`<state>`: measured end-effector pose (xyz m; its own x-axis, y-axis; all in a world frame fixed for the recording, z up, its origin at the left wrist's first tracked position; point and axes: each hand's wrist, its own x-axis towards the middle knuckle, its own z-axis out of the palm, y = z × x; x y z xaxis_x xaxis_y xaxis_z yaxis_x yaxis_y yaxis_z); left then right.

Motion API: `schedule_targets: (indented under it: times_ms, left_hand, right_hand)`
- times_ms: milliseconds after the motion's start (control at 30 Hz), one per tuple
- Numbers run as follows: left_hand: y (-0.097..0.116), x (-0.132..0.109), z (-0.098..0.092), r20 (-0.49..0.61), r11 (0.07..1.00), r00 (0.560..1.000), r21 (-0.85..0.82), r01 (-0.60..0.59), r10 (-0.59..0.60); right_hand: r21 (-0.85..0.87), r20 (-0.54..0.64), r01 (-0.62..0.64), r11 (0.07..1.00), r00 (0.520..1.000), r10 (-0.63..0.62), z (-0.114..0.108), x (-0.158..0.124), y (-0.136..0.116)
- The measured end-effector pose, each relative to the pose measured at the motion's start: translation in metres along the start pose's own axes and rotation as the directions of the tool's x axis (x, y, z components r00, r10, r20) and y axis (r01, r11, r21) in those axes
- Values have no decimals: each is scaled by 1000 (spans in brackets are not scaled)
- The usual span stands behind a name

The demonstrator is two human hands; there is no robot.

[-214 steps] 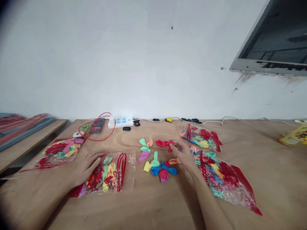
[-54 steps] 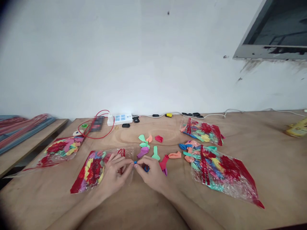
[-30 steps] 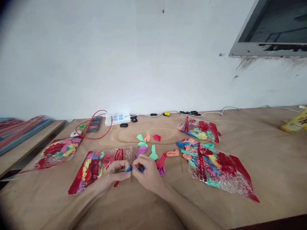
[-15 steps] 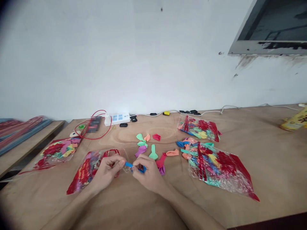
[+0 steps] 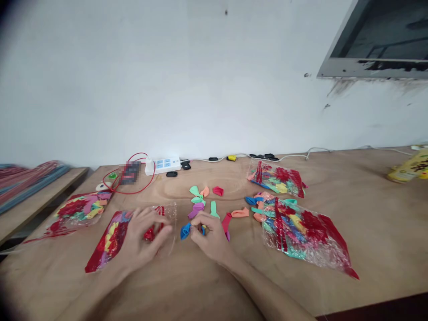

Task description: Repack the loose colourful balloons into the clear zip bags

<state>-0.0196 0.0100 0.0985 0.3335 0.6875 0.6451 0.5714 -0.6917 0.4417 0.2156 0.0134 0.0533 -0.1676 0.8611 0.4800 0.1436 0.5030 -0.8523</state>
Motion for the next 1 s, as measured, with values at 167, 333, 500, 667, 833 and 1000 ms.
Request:
schedule_targets:
  times_ms: [167, 333, 500, 667, 833, 1000]
  left_hand:
    - [10, -5, 17, 143, 999, 989, -25, 34, -30]
    - [7, -4, 16, 171, 995, 984, -66, 70, -58]
    - [-9, 2, 0, 207, 996, 977, -48, 69, -58]
    - [-77, -3, -38, 151, 983, 977, 125, 133, -151]
    - [-163, -36, -71, 136, 956, 963, 210, 202, -233]
    - [-186, -71, -75, 162, 945, 943, 204, 256, -290]
  right_hand:
    - [-47, 65, 21, 999, 998, -18, 3, -3, -5]
    - [-61, 139, -9, 998, 990, 17, 4, -5, -5]
    - [-28, 159, -48, 998, 986, 52, -10, 3, -3]
    - [6, 65, -332, 943, 941, 331, -36, 16, 10]
    - [51, 169, -599, 799, 794, 584, -43, 16, 21]
    - [-389, 72, -324, 862, 922, 380, -41, 14, 17]
